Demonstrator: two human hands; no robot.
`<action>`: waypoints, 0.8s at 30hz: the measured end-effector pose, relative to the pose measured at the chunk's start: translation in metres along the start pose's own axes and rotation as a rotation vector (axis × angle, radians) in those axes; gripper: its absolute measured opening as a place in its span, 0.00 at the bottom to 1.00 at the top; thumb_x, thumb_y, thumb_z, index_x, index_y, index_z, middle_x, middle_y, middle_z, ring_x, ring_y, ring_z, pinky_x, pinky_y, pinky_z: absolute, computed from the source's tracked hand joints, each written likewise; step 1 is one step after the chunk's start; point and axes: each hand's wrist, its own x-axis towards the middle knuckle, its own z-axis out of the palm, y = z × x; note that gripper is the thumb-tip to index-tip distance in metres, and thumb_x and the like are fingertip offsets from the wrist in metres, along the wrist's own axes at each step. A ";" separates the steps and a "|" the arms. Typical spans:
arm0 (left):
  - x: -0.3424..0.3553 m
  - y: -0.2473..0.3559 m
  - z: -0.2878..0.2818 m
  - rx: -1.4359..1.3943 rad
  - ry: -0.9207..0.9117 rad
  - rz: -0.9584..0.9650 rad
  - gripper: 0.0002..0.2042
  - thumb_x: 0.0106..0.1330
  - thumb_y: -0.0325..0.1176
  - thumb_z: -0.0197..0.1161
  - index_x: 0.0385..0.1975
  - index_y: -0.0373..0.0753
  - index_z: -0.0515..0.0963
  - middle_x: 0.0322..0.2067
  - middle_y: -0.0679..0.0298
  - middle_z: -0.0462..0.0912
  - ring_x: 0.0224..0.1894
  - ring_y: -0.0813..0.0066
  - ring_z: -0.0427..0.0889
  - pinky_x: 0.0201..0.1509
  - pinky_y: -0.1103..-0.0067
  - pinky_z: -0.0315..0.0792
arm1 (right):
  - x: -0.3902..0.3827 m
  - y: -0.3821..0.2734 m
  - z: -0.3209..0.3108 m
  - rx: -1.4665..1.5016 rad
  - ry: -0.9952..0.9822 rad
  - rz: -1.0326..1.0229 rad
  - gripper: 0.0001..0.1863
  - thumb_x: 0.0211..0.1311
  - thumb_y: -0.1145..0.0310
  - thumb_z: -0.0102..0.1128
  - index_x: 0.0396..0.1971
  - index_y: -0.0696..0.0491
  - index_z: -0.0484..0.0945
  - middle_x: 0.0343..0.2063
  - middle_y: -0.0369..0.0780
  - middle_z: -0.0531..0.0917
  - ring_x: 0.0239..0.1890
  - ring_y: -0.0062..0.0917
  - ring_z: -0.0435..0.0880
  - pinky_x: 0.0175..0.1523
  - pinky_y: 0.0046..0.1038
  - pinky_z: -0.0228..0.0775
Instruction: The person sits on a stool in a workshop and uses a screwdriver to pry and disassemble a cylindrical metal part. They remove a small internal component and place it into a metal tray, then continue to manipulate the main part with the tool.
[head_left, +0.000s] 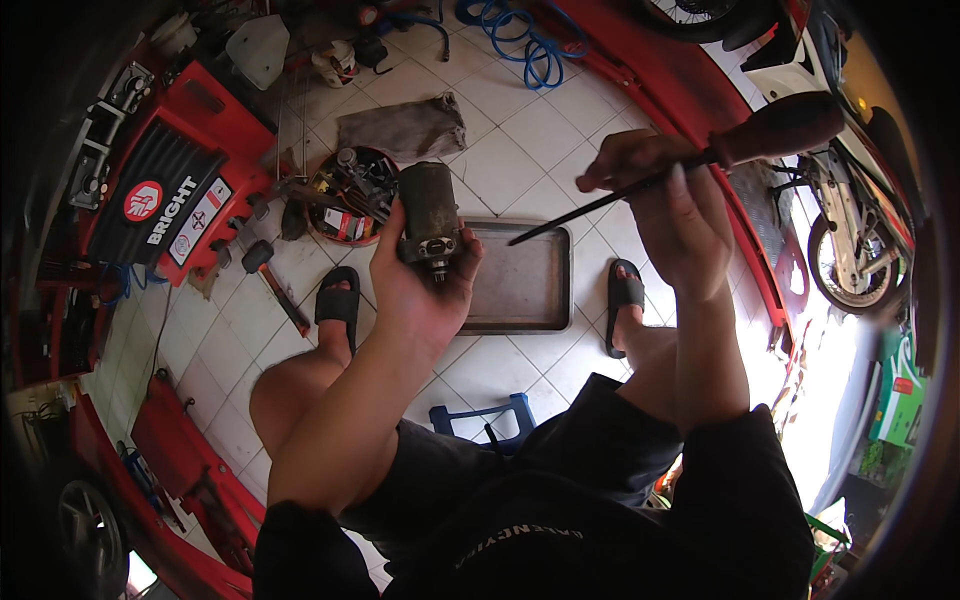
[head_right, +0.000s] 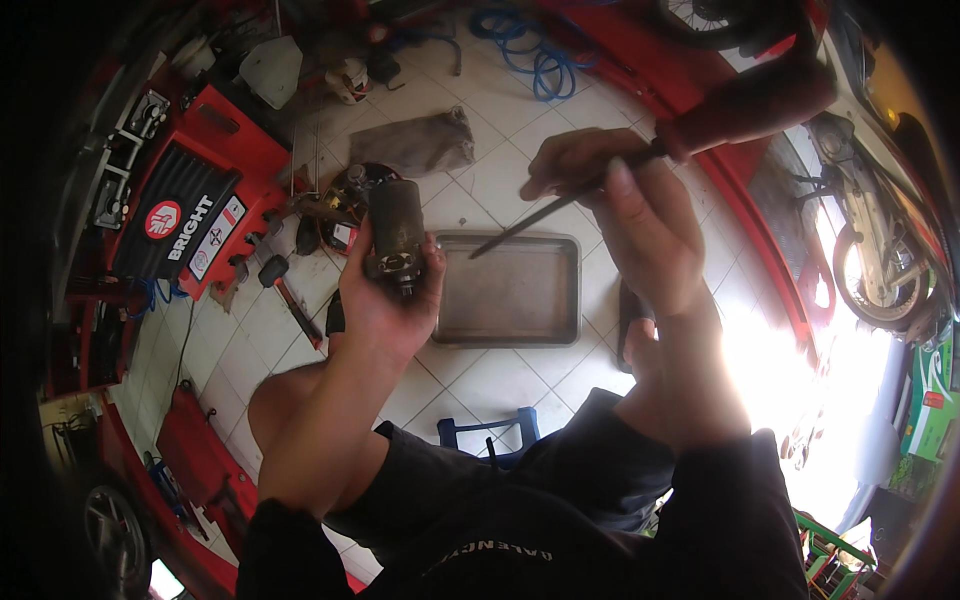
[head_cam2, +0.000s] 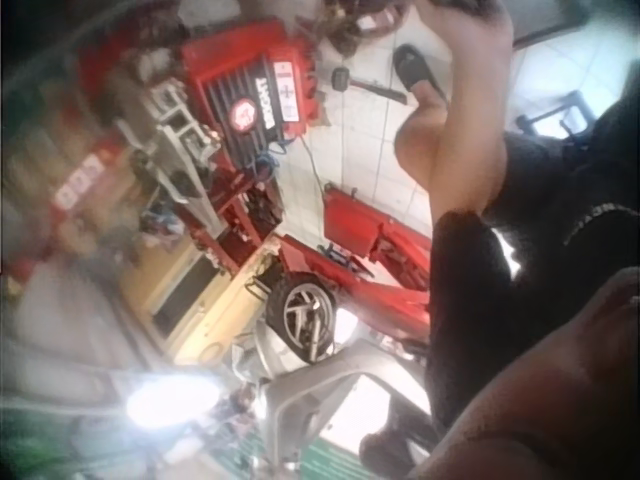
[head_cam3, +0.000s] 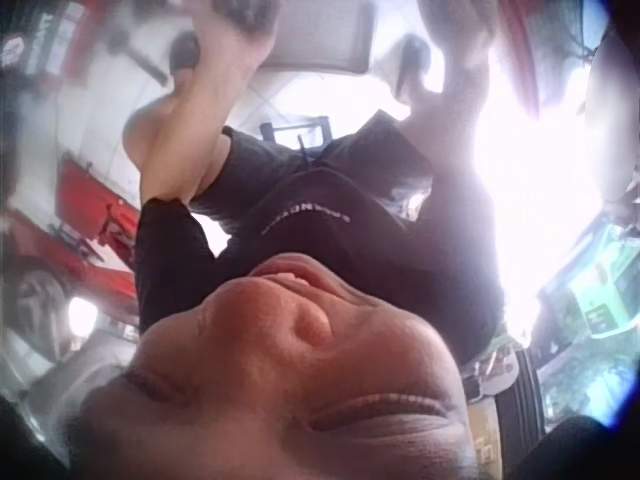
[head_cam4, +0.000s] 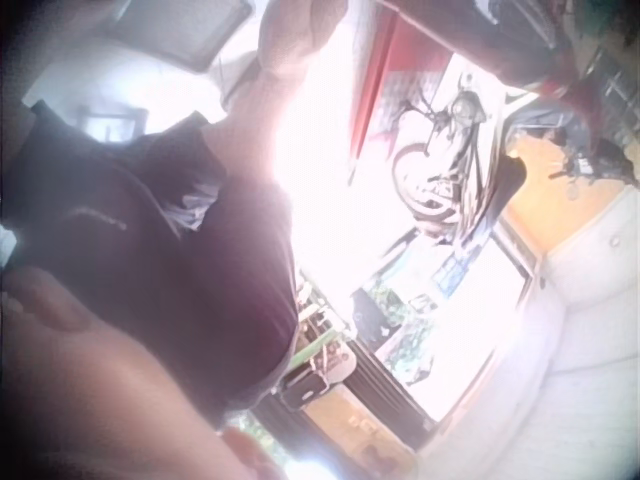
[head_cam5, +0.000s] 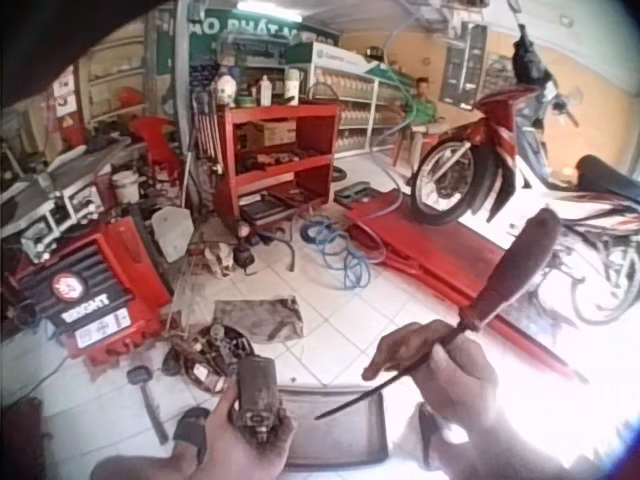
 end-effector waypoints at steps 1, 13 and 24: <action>0.000 0.003 0.000 -0.012 0.019 -0.010 0.20 0.70 0.53 0.60 0.42 0.39 0.79 0.32 0.58 0.82 0.35 0.63 0.84 0.42 0.71 0.84 | -0.001 0.002 0.004 -0.071 0.028 0.057 0.19 0.78 0.60 0.48 0.45 0.64 0.73 0.45 0.49 0.81 0.52 0.39 0.83 0.60 0.36 0.72; -0.003 0.006 0.002 0.023 0.044 0.051 0.18 0.69 0.51 0.63 0.41 0.40 0.79 0.32 0.60 0.81 0.35 0.67 0.83 0.38 0.74 0.82 | -0.029 -0.009 0.039 -0.179 0.010 -0.158 0.06 0.71 0.85 0.43 0.42 0.60 0.64 0.45 0.58 0.82 0.54 0.47 0.84 0.60 0.42 0.79; -0.005 -0.011 0.012 0.076 0.136 0.080 0.15 0.69 0.48 0.64 0.45 0.44 0.77 0.34 0.64 0.80 0.36 0.69 0.81 0.43 0.71 0.82 | -0.039 -0.005 0.045 -0.154 -0.059 -0.225 0.09 0.70 0.88 0.39 0.43 0.59 0.65 0.46 0.58 0.82 0.53 0.44 0.84 0.59 0.40 0.79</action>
